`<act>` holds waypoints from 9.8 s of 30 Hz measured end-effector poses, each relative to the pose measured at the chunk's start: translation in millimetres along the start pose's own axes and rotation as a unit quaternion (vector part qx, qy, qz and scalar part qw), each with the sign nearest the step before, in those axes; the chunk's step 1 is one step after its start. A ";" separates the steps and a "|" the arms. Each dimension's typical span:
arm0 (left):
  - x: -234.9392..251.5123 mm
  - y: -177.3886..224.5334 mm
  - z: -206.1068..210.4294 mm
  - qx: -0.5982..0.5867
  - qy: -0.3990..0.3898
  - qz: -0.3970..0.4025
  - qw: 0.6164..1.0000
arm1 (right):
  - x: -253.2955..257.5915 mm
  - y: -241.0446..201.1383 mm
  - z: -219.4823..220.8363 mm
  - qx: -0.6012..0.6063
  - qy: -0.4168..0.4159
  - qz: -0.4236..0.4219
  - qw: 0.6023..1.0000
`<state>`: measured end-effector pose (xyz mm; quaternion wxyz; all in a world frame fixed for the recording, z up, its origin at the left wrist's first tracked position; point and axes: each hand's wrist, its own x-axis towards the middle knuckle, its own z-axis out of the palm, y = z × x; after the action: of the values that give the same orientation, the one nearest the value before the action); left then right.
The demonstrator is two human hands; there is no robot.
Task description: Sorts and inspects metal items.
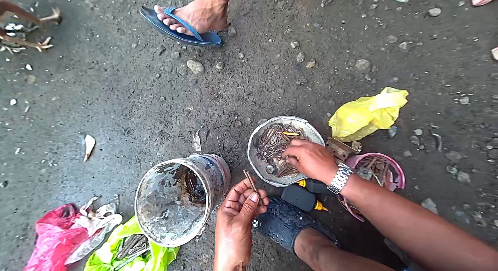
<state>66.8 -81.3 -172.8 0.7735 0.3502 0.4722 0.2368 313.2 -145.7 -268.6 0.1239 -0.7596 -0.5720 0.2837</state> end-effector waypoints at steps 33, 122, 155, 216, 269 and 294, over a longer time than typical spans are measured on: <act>-23.2 48.6 -17.1 -0.099 0.064 0.064 0.991 | 14.8 -6.5 24.0 -0.157 -0.139 -0.046 0.977; 47.4 -42.7 43.5 0.264 -0.017 -0.026 0.964 | -29.7 -12.2 -16.1 0.672 -0.069 0.167 0.718; -28.0 94.4 -96.6 0.474 0.276 0.188 0.815 | 84.1 -32.7 1.3 -0.159 -0.064 0.004 0.985; 141.2 -60.3 72.2 0.689 0.103 0.007 0.717 | 81.1 -7.5 -48.0 -0.148 -0.140 0.089 0.975; 132.2 -39.7 67.0 0.585 0.062 -0.057 0.806 | -21.6 15.5 -36.4 0.357 0.059 0.245 0.900; 74.5 -42.1 48.9 -0.057 0.000 -0.134 0.989 | -33.4 -23.8 -19.1 0.300 -0.045 0.179 0.936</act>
<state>145.1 -72.0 -231.9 0.8171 0.2393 0.5005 0.1572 298.9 -167.0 -231.3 0.2672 -0.7636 -0.3196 0.4932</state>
